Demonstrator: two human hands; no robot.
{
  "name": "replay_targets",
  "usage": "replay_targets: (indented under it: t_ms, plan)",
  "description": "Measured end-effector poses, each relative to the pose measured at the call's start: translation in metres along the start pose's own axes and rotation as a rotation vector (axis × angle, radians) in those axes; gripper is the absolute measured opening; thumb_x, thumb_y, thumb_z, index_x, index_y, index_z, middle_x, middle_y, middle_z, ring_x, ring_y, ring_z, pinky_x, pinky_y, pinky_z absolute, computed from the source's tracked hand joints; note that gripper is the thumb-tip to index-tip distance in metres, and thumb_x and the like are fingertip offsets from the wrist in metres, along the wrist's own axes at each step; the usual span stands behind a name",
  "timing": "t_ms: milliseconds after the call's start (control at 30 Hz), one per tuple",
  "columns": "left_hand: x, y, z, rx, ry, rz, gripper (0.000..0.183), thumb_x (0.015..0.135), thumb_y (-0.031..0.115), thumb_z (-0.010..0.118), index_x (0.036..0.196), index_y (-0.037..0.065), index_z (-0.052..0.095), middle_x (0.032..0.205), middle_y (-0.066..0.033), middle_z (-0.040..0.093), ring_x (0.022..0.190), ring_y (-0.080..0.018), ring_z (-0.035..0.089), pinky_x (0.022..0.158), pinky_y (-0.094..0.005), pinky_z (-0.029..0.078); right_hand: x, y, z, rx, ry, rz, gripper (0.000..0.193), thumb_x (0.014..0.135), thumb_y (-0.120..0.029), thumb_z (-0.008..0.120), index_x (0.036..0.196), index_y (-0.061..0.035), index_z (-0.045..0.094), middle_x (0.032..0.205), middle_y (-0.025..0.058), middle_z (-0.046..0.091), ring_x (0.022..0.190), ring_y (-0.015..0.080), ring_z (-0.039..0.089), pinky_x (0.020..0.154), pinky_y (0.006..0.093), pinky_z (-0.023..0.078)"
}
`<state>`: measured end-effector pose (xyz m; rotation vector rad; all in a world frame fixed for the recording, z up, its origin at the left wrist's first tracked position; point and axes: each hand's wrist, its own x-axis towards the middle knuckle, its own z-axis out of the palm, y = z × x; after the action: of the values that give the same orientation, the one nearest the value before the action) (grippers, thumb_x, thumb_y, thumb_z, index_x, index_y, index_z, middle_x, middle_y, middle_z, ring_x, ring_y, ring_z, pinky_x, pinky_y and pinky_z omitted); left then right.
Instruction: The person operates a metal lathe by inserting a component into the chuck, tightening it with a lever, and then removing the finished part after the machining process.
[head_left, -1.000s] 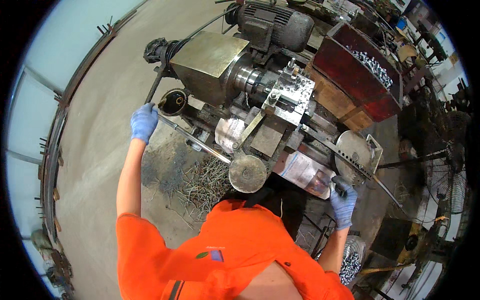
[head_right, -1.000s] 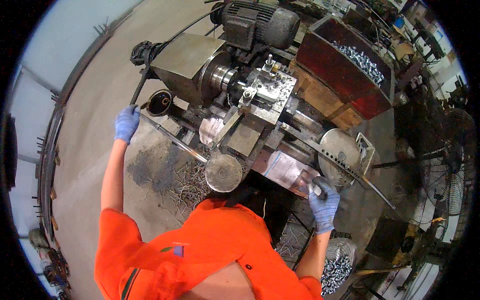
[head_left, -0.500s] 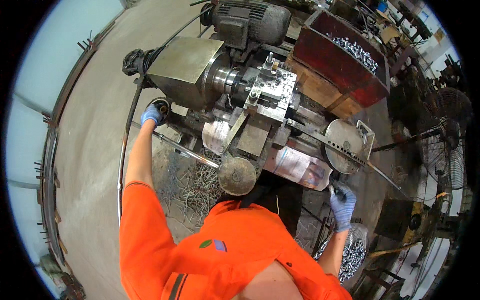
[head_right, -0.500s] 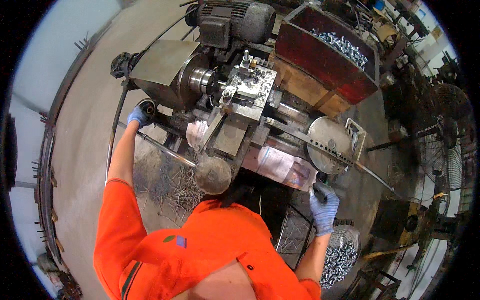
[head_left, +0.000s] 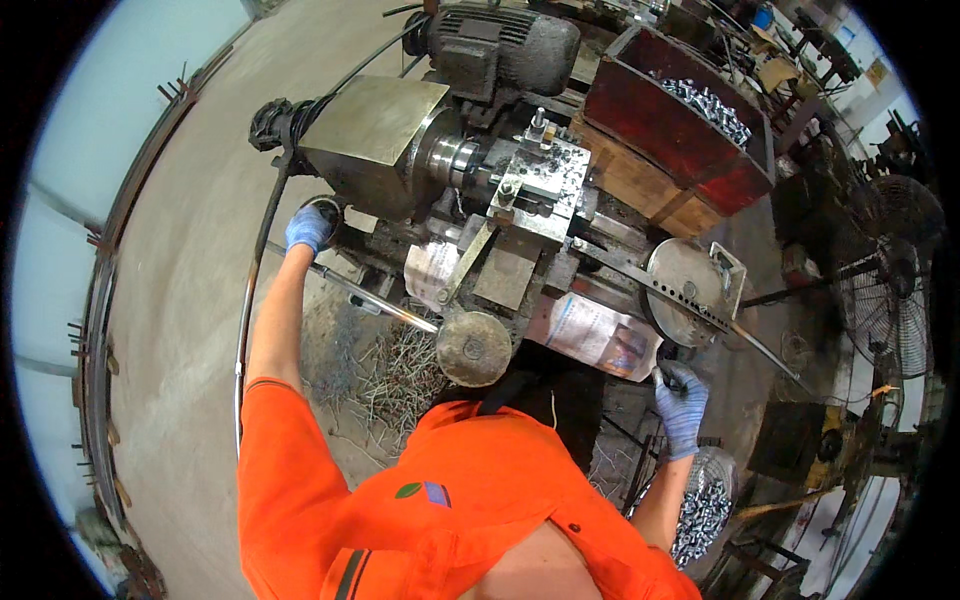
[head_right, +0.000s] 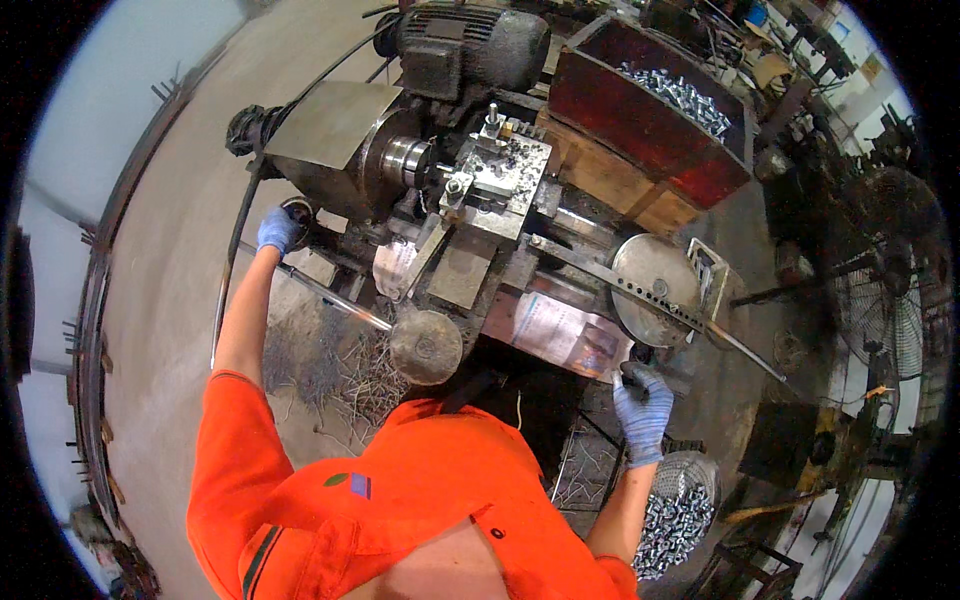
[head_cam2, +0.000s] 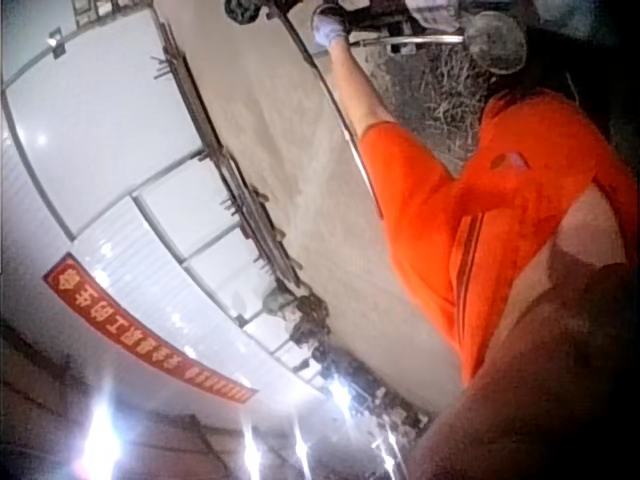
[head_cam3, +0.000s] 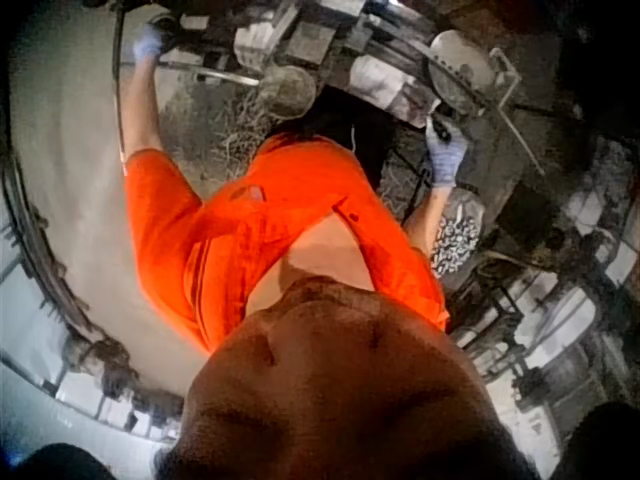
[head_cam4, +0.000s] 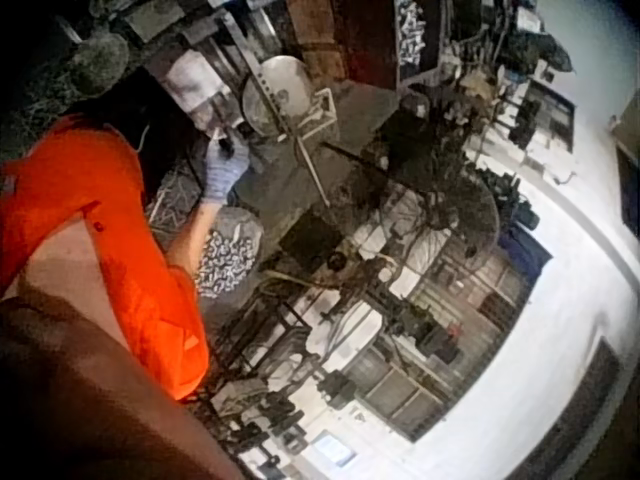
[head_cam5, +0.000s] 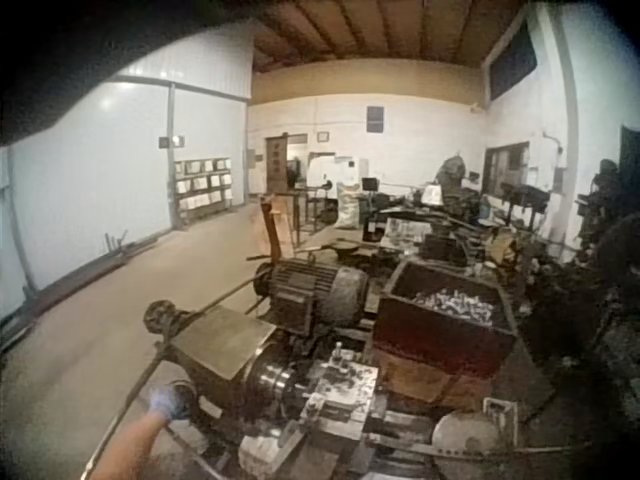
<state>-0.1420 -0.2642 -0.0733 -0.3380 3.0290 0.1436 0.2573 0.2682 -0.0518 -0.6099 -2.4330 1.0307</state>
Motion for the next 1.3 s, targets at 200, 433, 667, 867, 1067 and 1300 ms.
replay_targets:
  t_ms: [200, 433, 667, 867, 1067, 1300]
  plan:
    - [-0.001, 0.002, -0.002, 0.067, 0.011, 0.033, 0.034, 0.08, 0.033, 0.062, 0.104, 0.01, 0.068, 0.105, -0.0173, 0.065, 0.099, -0.0347, 0.062, 0.086, -0.043, 0.049, -0.008, 0.005, -0.008, -0.05, 0.043, -0.047, 0.017, 0.07, -0.005, 0.077, 0.086, -0.0021, 0.07, 0.085, 0.01, 0.07, 0.079, 0.0185, 0.066, 0.076, 0.0296, 0.051]
    - [-0.007, -0.003, -0.004, 0.068, -0.026, 0.02, 0.034, 0.08, 0.034, 0.062, 0.105, 0.012, 0.067, 0.109, -0.0162, 0.064, 0.101, -0.0349, 0.062, 0.088, -0.0435, 0.048, -0.009, 0.002, -0.007, -0.054, 0.019, -0.027, 0.017, 0.071, -0.005, 0.076, 0.087, -0.0021, 0.071, 0.086, 0.0095, 0.07, 0.079, 0.0178, 0.066, 0.077, 0.0294, 0.051]
    - [-0.015, -0.013, -0.01, -0.081, 0.003, 0.054, 0.037, 0.083, 0.037, 0.057, 0.105, 0.009, 0.066, 0.108, -0.0187, 0.063, 0.102, -0.0372, 0.06, 0.089, -0.0443, 0.047, -0.01, 0.011, -0.005, 0.012, 0.012, 0.0, 0.018, 0.071, -0.005, 0.076, 0.087, -0.0011, 0.07, 0.084, 0.0098, 0.07, 0.078, 0.0171, 0.066, 0.077, 0.029, 0.05]
    - [-0.051, -0.023, -0.05, -0.196, 0.075, -0.002, 0.036, 0.088, 0.035, 0.05, 0.099, 0.006, 0.067, 0.091, -0.0177, 0.067, 0.085, -0.0352, 0.065, 0.08, -0.0444, 0.049, -0.013, 0.022, -0.009, -0.038, 0.042, 0.009, 0.018, 0.07, -0.006, 0.078, 0.085, -0.0004, 0.07, 0.082, 0.0098, 0.07, 0.075, 0.0158, 0.065, 0.074, 0.0291, 0.05]
    - [-0.122, -0.017, -0.117, -0.707, 0.297, -0.083, 0.034, 0.092, 0.035, 0.05, 0.107, 0.009, 0.065, 0.081, -0.0146, 0.068, 0.075, -0.0296, 0.067, 0.066, -0.0376, 0.051, -0.013, 0.017, -0.015, -0.055, 0.085, 0.026, 0.017, 0.069, -0.008, 0.079, 0.083, -0.0008, 0.07, 0.081, 0.0097, 0.07, 0.073, 0.0158, 0.064, 0.072, 0.0292, 0.051]
    - [-0.083, 0.042, -0.146, -0.404, 0.824, 0.438, 0.029, 0.091, 0.035, 0.053, 0.109, 0.017, 0.066, 0.081, -0.0106, 0.068, 0.073, -0.0297, 0.065, 0.065, -0.0381, 0.051, -0.016, 0.012, -0.016, -0.057, 0.096, 0.002, 0.017, 0.07, -0.01, 0.079, 0.083, -0.0017, 0.07, 0.082, 0.0093, 0.07, 0.073, 0.0163, 0.065, 0.072, 0.029, 0.05]
